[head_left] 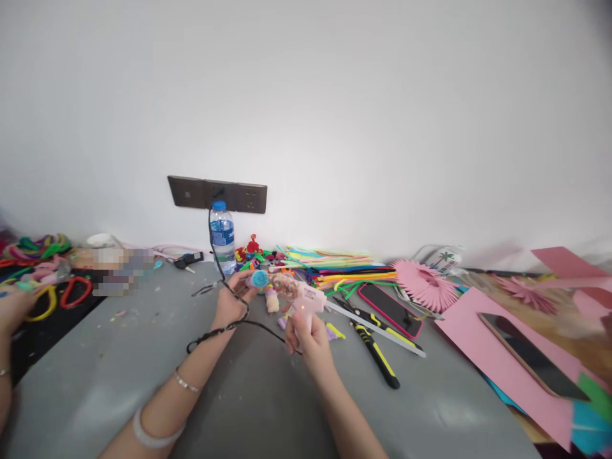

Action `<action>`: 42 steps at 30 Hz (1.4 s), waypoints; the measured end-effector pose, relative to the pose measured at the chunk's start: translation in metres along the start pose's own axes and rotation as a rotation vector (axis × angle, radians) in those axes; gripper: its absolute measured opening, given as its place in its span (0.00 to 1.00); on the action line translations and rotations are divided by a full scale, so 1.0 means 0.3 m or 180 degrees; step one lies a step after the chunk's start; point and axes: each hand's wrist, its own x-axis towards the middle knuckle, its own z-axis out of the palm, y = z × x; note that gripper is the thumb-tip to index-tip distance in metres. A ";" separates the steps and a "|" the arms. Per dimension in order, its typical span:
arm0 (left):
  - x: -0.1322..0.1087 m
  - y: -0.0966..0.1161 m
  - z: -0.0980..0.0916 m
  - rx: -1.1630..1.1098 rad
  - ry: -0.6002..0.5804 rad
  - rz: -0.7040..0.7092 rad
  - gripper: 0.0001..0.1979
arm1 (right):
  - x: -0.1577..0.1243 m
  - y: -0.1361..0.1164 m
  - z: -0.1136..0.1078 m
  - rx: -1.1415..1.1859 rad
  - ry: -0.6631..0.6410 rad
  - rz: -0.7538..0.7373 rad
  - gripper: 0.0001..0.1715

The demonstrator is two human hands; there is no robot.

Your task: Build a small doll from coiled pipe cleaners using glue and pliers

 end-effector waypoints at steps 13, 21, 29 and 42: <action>0.002 -0.018 -0.016 0.0423 -0.0240 0.0523 0.17 | -0.015 0.015 0.008 -0.0479 0.0206 0.0154 0.32; -0.005 -0.008 -0.006 0.0338 -0.0265 0.0463 0.17 | -0.009 0.019 0.002 -0.0550 0.0414 0.0012 0.33; 0.001 -0.013 -0.004 0.0380 -0.0189 0.0523 0.16 | -0.015 0.024 -0.007 -0.0663 0.0331 0.0099 0.31; -0.003 -0.003 -0.003 0.0334 -0.0177 0.0666 0.16 | -0.016 0.013 -0.010 -0.0658 0.0424 0.0171 0.32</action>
